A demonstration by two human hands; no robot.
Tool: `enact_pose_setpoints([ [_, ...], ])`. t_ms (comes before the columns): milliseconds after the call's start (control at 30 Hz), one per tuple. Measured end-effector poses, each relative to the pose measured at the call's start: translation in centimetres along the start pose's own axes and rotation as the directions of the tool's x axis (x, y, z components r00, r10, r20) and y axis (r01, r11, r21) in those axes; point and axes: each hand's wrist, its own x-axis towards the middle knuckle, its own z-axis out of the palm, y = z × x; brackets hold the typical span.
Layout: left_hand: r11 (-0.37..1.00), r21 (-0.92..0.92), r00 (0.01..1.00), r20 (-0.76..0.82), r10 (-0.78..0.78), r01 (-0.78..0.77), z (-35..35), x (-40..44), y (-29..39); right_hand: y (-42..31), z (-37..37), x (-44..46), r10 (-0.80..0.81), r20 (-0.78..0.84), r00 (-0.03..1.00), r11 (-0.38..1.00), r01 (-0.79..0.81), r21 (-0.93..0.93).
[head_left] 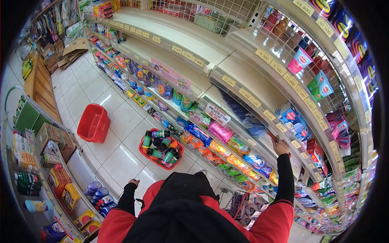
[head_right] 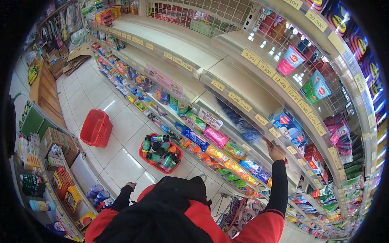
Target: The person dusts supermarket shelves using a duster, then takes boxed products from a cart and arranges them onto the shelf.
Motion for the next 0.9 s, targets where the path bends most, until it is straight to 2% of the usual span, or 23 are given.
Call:
enact_pose_setpoints([
  [33,1.000,0.002,1.000,-0.003,0.019,-0.019,-0.1,-0.1,0.7,-0.1,-0.3,-0.2,0.108,0.011,0.994,0.994,-0.108,-0.007],
  [133,0.998,-0.031,0.998,0.010,0.055,-0.055,-0.4,-0.5,2.9,3.9,5.8,-0.3,0.000,-0.384,0.923,0.977,-0.083,-0.199],
  [233,0.983,0.093,0.984,-0.068,0.165,-0.159,0.0,0.1,3.3,1.9,2.0,-1.7,0.010,-0.249,0.968,0.995,-0.035,-0.095],
  [333,0.976,0.146,0.986,0.024,0.162,-0.164,0.2,0.2,3.4,-0.2,-3.3,-3.4,0.116,0.163,0.980,0.993,-0.120,0.015],
  [367,0.975,0.157,0.988,0.009,0.155,-0.155,0.3,0.3,3.2,0.6,-3.3,-3.8,0.087,0.196,0.977,0.996,-0.090,0.004],
  [433,0.975,0.176,0.990,-0.025,0.142,-0.135,0.5,0.5,2.6,2.1,-2.2,-4.7,0.116,0.124,0.985,0.993,-0.118,0.005],
  [533,0.997,0.065,0.997,0.054,0.047,-0.050,0.1,0.5,2.6,2.7,-0.6,-4.3,0.206,0.011,0.978,0.978,-0.206,0.030],
  [600,0.994,0.091,0.997,0.057,0.048,-0.053,-0.1,0.4,2.6,2.0,-0.2,-3.6,0.287,-0.053,0.957,0.957,-0.284,0.051],
  [767,0.989,0.136,0.996,0.076,0.054,-0.064,0.2,1.5,2.5,-0.5,-4.3,-4.8,0.126,0.128,0.984,0.987,-0.137,0.083],
  [867,0.982,0.167,0.993,0.092,0.072,-0.087,-0.2,1.2,3.7,2.2,-1.9,-5.7,0.088,0.139,0.986,0.994,-0.097,0.057],
  [900,0.984,0.148,0.992,0.085,0.092,-0.103,-0.2,1.2,4.2,2.4,-1.6,-5.7,0.155,0.188,0.970,0.985,-0.167,0.051],
])
